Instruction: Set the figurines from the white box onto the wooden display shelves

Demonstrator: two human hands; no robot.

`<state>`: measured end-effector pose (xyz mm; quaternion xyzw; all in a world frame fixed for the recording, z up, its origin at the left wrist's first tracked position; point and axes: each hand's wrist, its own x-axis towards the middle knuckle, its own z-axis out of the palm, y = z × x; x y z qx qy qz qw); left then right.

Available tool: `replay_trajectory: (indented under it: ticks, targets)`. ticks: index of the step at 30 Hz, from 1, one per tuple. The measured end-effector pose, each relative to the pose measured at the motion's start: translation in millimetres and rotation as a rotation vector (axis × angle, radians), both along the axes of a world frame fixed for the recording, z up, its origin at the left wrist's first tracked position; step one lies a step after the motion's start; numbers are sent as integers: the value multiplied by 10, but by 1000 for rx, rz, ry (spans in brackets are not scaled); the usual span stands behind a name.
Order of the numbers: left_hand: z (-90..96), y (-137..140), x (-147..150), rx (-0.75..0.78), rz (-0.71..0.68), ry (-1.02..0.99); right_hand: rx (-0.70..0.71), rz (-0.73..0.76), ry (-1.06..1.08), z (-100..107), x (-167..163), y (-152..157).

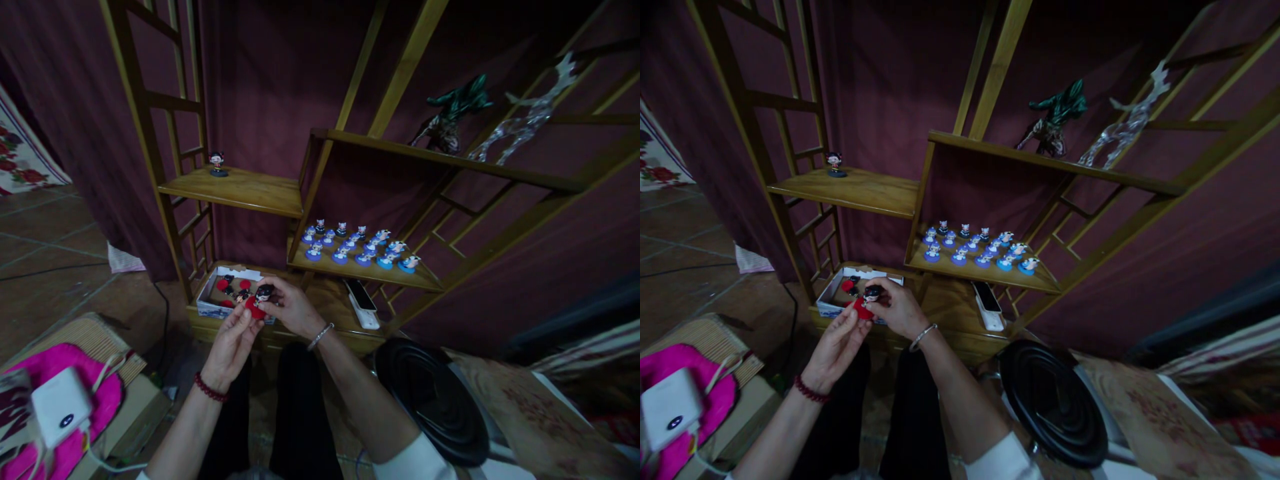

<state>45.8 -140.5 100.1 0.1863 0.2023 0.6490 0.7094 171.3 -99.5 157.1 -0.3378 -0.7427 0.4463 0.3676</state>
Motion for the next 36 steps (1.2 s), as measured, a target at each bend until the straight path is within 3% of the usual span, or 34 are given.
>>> replay_trajectory:
  ticks: [17,22,29,36]
  targets:
    - [39,5,42,68,56,83,83,-123,-14,-32,-19,-51]
    - [88,13,20,43,41,44,144,-117,-53,53,-34,-46]
    - [154,47,-10,-5,38,-29,101,-65,-46,118,-65,-10]
    - [299,137,-86,33,40,-3,152,-143,-66,221,-71,76]
